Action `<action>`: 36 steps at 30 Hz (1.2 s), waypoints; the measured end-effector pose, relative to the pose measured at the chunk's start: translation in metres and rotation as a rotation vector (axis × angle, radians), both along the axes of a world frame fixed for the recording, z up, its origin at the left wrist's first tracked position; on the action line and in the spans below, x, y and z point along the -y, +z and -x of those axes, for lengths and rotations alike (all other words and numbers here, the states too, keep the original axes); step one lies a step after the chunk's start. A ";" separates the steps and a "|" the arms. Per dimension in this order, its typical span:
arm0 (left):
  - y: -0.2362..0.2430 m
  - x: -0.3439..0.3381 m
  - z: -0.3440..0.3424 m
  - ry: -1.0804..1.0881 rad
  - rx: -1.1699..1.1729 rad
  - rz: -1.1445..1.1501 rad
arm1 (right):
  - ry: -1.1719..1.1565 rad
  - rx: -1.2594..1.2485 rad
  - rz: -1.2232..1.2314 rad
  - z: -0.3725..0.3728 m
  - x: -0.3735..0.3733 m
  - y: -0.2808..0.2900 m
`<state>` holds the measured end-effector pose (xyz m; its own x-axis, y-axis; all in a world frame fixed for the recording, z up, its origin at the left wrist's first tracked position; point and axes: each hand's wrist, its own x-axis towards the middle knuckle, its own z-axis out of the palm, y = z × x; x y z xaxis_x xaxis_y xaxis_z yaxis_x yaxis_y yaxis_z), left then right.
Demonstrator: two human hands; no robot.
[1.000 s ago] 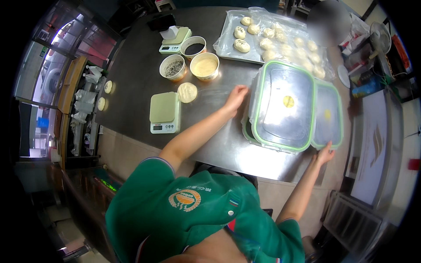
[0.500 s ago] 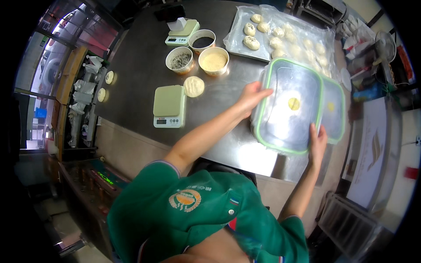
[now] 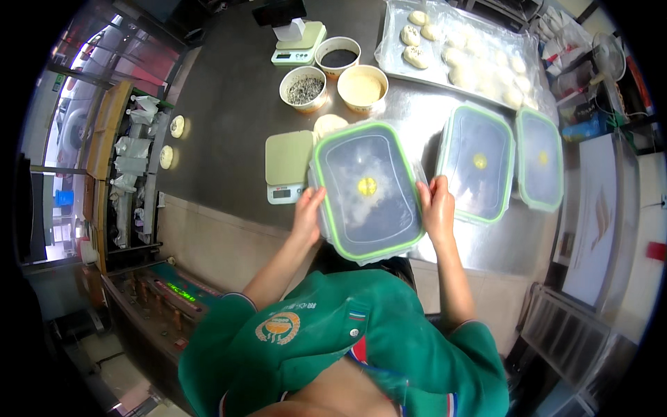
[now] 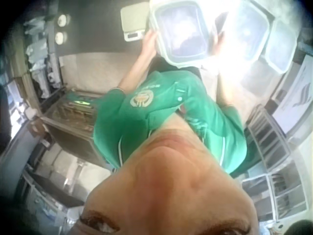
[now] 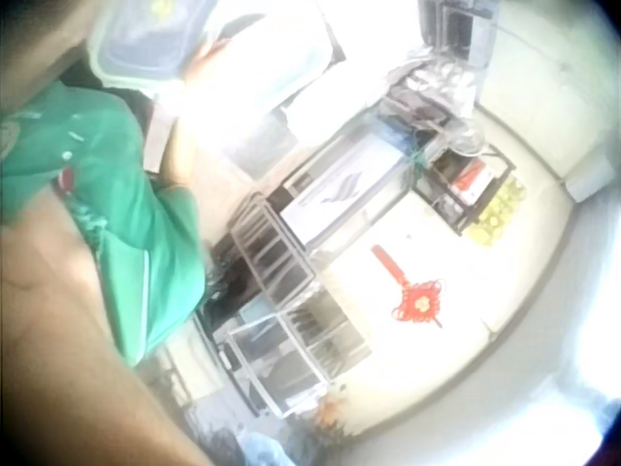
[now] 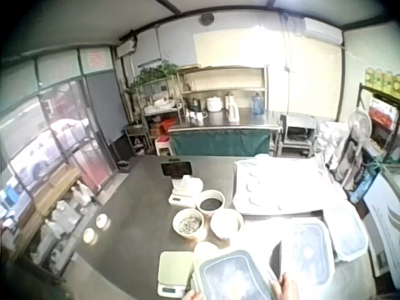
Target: The person fills round dough discs with a dark filling, seals them into balls, and places them on a tray. The person uses a digital scale to weigh the filling and dough, and handles multiple bowls of ingredients on a stainless steel countertop.
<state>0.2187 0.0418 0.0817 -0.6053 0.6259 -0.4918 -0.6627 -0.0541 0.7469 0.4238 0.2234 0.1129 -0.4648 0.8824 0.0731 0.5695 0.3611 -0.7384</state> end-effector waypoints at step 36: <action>-0.054 -0.010 0.040 -0.116 -0.625 0.190 | -0.646 -0.363 0.284 -0.058 0.084 -0.079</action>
